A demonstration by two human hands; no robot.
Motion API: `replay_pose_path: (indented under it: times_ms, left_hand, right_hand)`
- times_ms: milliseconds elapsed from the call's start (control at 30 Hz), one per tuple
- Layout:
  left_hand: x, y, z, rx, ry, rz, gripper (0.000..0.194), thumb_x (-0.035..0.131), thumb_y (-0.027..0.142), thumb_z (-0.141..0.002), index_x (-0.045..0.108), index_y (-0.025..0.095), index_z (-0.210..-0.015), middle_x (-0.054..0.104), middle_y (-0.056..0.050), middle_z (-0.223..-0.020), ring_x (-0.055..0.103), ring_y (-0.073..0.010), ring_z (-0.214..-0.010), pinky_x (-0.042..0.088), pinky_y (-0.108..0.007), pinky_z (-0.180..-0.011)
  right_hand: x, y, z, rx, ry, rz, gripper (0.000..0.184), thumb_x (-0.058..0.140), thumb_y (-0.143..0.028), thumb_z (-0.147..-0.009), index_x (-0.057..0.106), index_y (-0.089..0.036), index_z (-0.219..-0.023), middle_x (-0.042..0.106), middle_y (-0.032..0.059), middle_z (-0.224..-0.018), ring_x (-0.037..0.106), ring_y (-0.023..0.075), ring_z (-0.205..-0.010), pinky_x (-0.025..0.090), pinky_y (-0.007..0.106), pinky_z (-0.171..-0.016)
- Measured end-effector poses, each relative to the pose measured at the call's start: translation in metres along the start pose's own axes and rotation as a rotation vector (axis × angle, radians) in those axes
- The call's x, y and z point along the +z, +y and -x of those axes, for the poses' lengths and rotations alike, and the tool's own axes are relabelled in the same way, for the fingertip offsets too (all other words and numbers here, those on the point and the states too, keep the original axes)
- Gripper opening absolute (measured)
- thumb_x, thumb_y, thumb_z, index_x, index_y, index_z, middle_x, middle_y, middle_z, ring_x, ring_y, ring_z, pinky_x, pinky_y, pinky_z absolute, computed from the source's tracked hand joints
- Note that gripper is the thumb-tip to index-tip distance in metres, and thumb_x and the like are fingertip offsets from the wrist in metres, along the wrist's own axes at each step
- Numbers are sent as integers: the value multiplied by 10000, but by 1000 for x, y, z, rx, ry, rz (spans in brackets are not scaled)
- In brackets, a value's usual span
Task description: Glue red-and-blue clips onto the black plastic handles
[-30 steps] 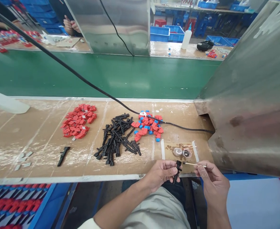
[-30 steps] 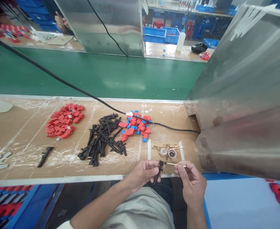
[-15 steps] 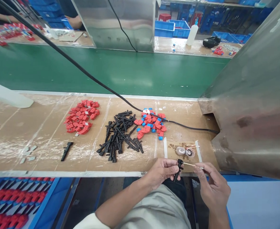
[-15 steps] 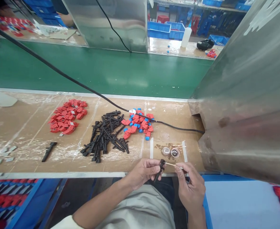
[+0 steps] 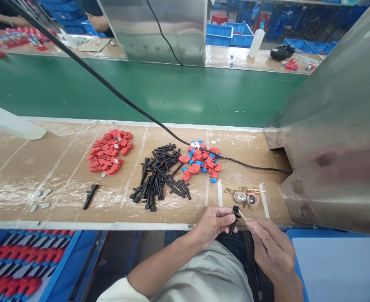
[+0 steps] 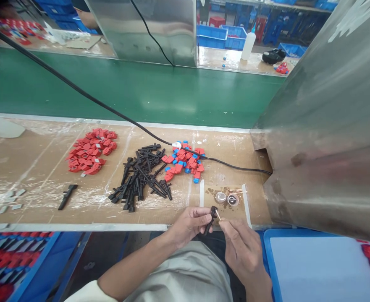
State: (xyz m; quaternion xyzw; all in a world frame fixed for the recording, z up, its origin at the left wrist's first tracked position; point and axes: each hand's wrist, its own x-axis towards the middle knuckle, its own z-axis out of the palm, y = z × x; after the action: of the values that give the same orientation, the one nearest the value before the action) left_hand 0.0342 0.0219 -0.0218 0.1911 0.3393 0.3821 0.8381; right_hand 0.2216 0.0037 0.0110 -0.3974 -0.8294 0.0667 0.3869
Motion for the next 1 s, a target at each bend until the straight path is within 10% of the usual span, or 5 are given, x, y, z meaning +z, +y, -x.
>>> replay_pose_path:
  times_ms: [1000]
  left_hand:
    - [-12,21,11,-60,-174,-177,577,950,606,-557,815,105,-809,664,-38,-643,579,-104,-538,281,-232,-459]
  right_hand:
    - [-4,7,0,326,-7,-323,181,518,-123,-1030,664,-229,-1016,627,-14,-824,615,103,-624,521,223,-610]
